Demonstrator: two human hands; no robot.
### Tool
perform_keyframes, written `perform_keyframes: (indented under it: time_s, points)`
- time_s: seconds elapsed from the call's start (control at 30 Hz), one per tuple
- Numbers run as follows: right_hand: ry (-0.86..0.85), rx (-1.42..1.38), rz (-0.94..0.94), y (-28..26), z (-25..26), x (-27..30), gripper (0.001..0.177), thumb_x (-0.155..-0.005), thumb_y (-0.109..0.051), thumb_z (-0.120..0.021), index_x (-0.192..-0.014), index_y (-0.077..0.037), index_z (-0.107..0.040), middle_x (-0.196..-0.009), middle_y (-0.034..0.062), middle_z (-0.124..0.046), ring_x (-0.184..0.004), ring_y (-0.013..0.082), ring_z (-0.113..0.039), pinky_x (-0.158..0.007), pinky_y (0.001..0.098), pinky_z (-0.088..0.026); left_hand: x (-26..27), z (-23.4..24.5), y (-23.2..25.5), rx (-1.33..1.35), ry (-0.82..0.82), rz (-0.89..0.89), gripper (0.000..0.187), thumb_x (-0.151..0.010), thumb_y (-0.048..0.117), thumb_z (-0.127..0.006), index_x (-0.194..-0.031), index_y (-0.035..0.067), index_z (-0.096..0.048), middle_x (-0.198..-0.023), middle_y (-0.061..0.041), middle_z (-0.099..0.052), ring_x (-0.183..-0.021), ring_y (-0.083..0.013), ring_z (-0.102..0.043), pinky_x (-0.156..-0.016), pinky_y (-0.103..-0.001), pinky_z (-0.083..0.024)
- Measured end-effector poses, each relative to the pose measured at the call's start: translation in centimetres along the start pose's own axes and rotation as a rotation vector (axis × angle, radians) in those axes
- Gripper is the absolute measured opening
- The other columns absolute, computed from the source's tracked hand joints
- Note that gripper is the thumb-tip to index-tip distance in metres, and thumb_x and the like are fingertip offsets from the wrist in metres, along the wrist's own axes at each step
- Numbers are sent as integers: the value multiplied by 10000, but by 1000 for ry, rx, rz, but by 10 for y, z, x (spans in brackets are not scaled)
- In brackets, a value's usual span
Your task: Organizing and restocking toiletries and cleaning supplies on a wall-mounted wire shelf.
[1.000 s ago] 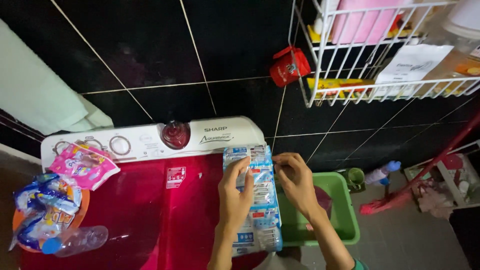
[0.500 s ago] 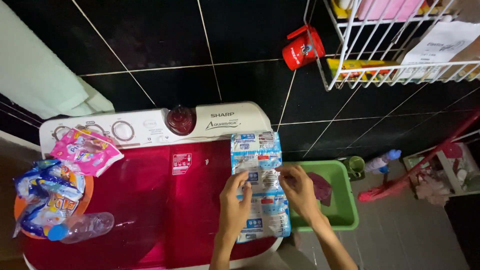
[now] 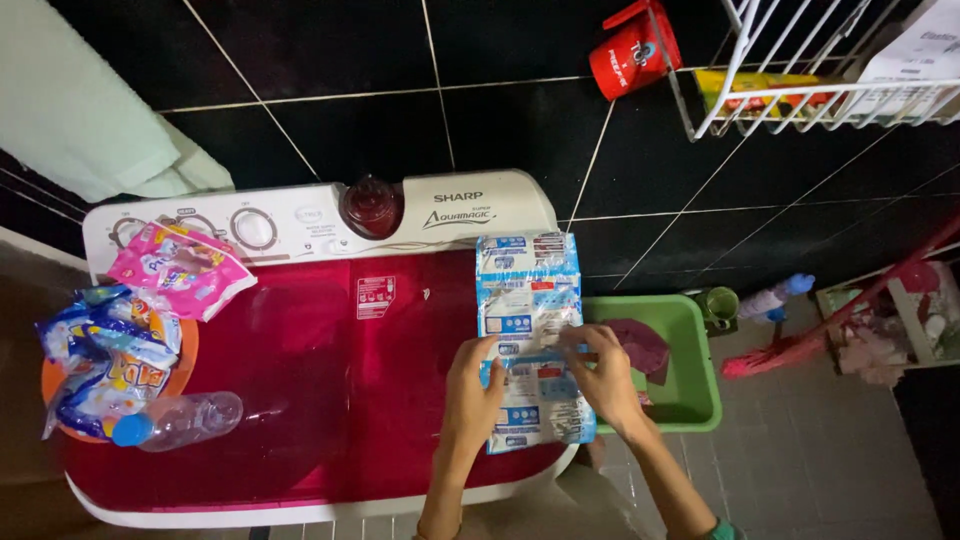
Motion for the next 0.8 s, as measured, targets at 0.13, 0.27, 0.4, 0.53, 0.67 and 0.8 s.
perform_keyframes:
  time_s: [0.13, 0.27, 0.4, 0.53, 0.67, 0.8]
  points:
    - [2, 71, 21, 6, 1, 7, 290, -850, -20, -683, -1136, -45, -723, -1198, 130, -644, -1115, 265, -652, -852, 365, -597, 9, -3, -27, -68, 30, -34, 340, -903, 6, -667, -1237, 6, -606, -1217, -186, -650, -1147, -356, -645, -957, -434, -525]
    - [23, 115, -56, 2, 4, 12, 333, -838, -31, -696, -1168, -67, -722, -1231, 143, -635, -1154, 291, -623, -853, 380, -595, 15, -6, -38, -120, -32, 37, 381, -921, 20, -661, -1292, 23, -574, -1247, -188, -606, -1167, -356, -624, -956, -435, -519]
    - [-6, 104, -159, -6, 8, 15, 354, -831, -33, -687, -1181, -79, -707, -1273, 168, -594, -1154, 303, -629, -824, 374, -632, 18, -7, -33, -75, -87, 172, 447, -922, 51, -657, -1355, 58, -545, -1242, -162, -594, -1127, -305, -641, -912, -415, -544]
    - [42, 177, -58, 8, 8, 15, 326, -845, -42, -716, -1171, -65, -727, -1206, 174, -667, -1092, 320, -677, -850, 389, -587, 18, -7, -32, -69, -75, 234, 469, -913, 57, -674, -1369, 75, -564, -1214, -156, -606, -1090, -291, -642, -891, -416, -541]
    - [11, 119, -120, 6, 9, 14, 333, -836, -29, -698, -1166, -70, -721, -1223, 169, -657, -1029, 290, -718, -802, 365, -622, 18, -8, -40, -102, -91, 349, 503, -901, 85, -702, -1385, 82, -566, -1184, -140, -637, -1040, -254, -661, -862, -399, -561]
    - [-21, 18, -123, 26, 4, 11, 308, -865, -34, -693, -1169, -70, -722, -1172, 163, -707, -1024, 256, -731, -799, 357, -658, 17, -6, -33, -154, -89, 372, 515, -888, 124, -741, -1375, 82, -581, -1138, -129, -669, -969, -234, -682, -809, -386, -574]
Point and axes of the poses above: each hand's wrist, its own x-axis away from the middle knuckle, its own z-axis out of the back of the hand, y = z × x, the point moved 1 cm from there along -x, towards the middle knuckle
